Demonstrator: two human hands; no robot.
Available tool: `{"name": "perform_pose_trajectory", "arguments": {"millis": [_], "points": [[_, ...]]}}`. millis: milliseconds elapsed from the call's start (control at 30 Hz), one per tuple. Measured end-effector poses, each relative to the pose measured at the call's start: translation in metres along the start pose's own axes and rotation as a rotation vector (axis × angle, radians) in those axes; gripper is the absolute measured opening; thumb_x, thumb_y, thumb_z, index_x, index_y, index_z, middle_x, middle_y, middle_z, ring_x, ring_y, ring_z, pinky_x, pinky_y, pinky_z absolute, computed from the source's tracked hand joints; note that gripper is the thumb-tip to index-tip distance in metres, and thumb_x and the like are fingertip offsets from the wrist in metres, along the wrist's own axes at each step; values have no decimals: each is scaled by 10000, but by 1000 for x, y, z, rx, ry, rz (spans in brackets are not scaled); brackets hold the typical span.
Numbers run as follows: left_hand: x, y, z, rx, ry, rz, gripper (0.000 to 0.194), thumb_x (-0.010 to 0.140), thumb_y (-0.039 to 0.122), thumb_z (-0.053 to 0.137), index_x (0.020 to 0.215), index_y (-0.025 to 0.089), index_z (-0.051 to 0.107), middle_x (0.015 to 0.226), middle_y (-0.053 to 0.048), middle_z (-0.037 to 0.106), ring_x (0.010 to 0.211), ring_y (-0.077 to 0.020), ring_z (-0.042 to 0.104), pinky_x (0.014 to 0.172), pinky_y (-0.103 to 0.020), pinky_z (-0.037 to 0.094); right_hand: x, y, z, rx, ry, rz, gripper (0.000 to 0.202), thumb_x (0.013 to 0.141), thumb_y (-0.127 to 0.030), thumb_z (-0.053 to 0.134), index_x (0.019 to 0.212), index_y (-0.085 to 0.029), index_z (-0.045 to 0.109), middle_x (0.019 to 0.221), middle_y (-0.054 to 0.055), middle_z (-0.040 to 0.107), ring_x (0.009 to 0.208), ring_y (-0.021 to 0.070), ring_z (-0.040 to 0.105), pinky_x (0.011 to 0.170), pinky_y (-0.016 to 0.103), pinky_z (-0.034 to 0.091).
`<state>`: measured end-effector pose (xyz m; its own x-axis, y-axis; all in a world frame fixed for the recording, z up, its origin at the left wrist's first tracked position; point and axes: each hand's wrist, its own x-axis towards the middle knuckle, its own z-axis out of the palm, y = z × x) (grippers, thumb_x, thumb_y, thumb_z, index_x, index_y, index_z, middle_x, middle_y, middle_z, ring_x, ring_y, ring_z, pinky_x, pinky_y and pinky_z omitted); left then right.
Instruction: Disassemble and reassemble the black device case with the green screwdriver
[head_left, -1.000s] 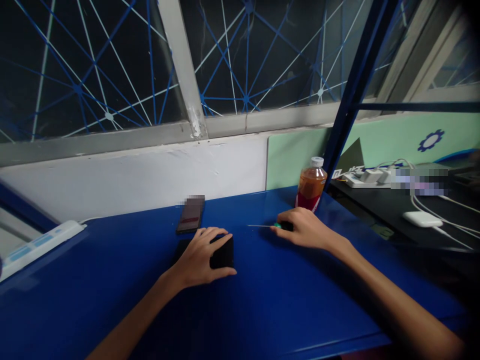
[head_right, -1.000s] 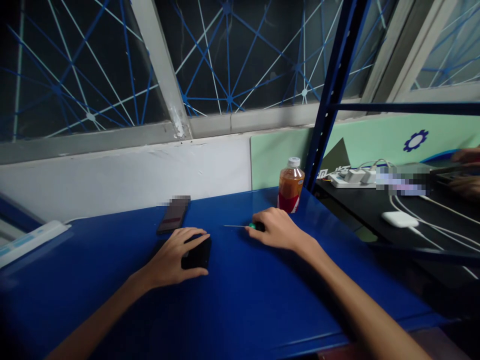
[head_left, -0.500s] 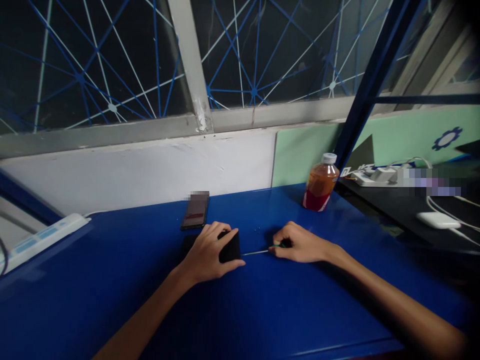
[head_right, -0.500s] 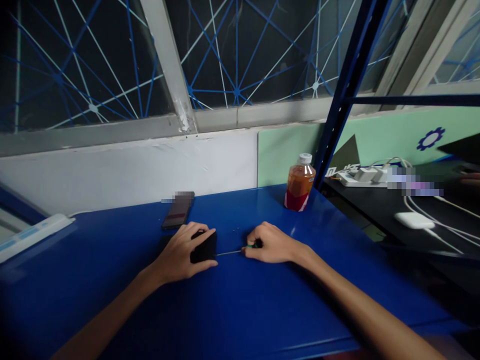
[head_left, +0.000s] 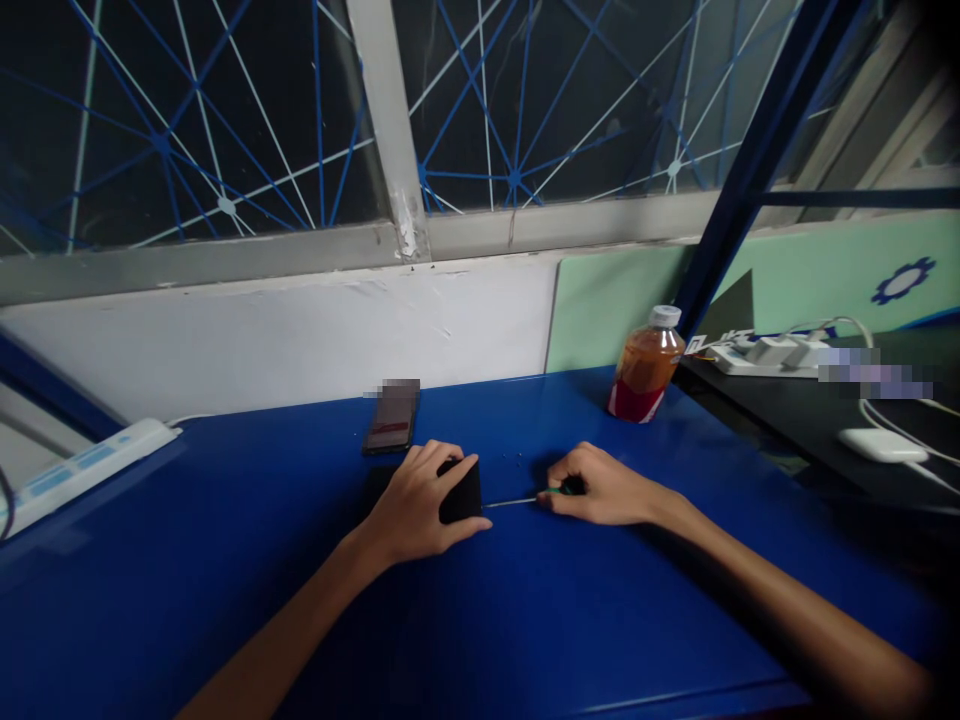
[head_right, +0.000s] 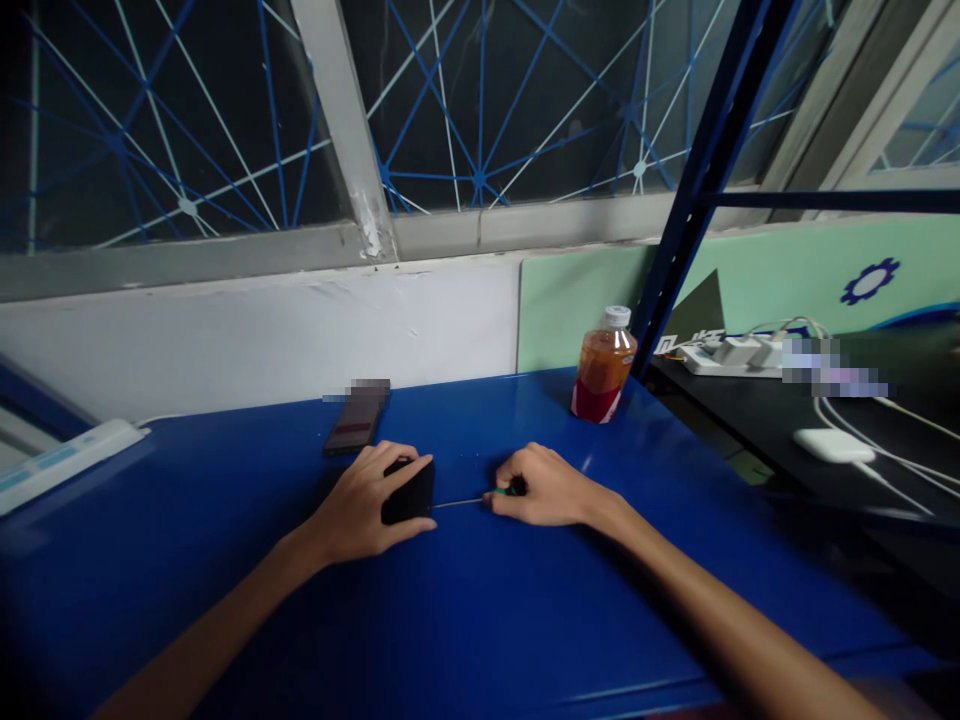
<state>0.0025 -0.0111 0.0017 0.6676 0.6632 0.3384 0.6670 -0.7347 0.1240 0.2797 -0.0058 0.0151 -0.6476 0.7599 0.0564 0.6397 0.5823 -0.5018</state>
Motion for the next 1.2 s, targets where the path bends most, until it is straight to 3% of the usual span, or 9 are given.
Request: {"name": "perform_pose_trajectory", "arguments": {"millis": [200,400,600,767,1000,1200], "points": [[0,0,1,10,4,-2,623,800,593,568,1276,197,499,1153,-124,545,1046,-303,496,858,-484,419,-2,-1,-6,30,-12,43,357,756,-527,644,709,-181,570,578,-50,502,510,84,411,505,229,253],[-1,1,-1,11,-17,-5,643,808,601,552,1301,196,476,1163,-126,540,1052,-300,488,862,-473,418,-2,-3,-3,21,-16,54,376,754,-533,648,705,-189,504,559,-58,478,494,84,390,486,233,238],[-1,0,0,12,3,4,632,818,603,536,1304,205,472,1143,-122,545,1029,-295,498,848,-472,424,-2,-3,-5,70,-7,18,296,910,-407,466,758,-174,566,598,-30,534,513,90,426,510,243,264],[-1,-1,1,2,28,17,635,806,595,558,1299,204,476,1137,-128,550,1027,-305,499,833,-487,426,-3,-1,-7,37,-25,35,350,800,-510,603,725,-169,633,654,-5,590,541,101,455,510,246,259],[-1,-1,1,-1,29,7,628,805,592,563,1274,180,495,1148,-137,551,1037,-303,498,842,-484,423,-3,-6,-2,-13,-41,114,366,734,-542,660,718,-189,569,589,-33,559,531,108,474,507,244,256],[-1,-1,0,6,39,8,628,796,594,574,1254,169,512,1135,-136,558,1026,-300,505,846,-483,420,-3,-9,-4,-8,-1,64,356,894,-486,470,752,-191,609,602,-13,574,530,110,467,529,265,260]]}}
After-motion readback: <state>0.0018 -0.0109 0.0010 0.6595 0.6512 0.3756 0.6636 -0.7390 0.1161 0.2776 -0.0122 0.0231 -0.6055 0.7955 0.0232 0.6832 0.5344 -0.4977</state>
